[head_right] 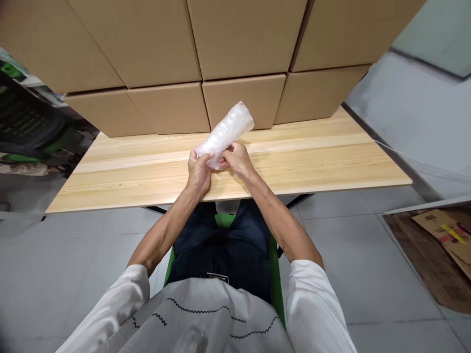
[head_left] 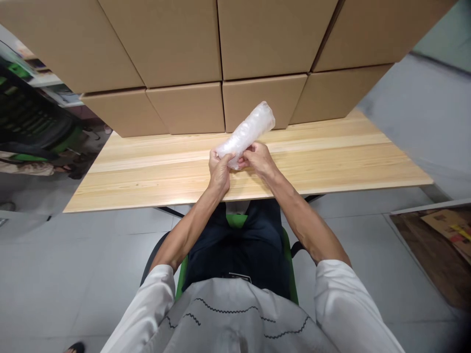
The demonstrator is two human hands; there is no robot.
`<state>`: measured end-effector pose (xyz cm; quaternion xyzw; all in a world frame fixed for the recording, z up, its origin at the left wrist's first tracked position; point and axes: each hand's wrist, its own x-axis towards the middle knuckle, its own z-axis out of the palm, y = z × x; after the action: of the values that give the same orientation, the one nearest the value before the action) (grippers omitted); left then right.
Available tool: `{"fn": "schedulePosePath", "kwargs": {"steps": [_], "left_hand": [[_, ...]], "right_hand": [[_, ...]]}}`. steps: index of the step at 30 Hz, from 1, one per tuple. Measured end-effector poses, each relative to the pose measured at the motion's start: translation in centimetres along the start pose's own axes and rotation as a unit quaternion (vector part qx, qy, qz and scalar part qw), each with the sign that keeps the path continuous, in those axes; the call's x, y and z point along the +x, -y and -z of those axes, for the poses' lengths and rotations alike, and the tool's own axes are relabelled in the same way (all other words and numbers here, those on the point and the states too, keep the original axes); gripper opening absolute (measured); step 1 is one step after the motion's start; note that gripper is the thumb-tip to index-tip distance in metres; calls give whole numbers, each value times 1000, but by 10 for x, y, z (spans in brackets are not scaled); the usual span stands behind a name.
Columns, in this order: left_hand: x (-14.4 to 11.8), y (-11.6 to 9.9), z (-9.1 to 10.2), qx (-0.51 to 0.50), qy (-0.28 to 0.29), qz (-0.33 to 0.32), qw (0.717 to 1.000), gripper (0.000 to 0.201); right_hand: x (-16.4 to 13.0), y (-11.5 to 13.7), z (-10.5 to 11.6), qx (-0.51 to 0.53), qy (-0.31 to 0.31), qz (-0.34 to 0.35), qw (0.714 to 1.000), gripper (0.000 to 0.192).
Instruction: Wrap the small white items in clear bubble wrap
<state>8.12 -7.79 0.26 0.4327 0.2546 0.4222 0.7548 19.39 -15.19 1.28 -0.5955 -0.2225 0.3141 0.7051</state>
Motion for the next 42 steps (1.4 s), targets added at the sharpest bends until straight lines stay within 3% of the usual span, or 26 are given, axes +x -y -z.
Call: {"fn": "schedulePosePath", "kwargs": {"steps": [3,8,13,21,29,33,39,42], "left_hand": [[-3,-1,-1,13,0,-12,1000,63],[-5,-2,3,20,-13,-19,1000,62],[-6,-2,8,24,-11,8,1000,62],[-6,-6,10,58,-10,-15,998,65],[-16,-13,4,39,25,18,999,68],[-14,-13,7,24,33,49,998,66],[-3,-13,21,67,39,124,989,58],[4,-15,27,101,57,148,982,57]], "right_hand": [[-1,5,-7,36,-18,7,999,21],[-15,3,-11,105,10,-2,994,25],[-21,2,-18,87,30,6,996,48],[-19,10,-26,79,19,21,996,32],[-12,4,-27,163,19,16,986,49],[-11,-4,-26,186,6,15,982,45],[-10,-17,-15,163,-7,-51,985,25],[-7,-23,-9,129,3,-51,990,27]]}}
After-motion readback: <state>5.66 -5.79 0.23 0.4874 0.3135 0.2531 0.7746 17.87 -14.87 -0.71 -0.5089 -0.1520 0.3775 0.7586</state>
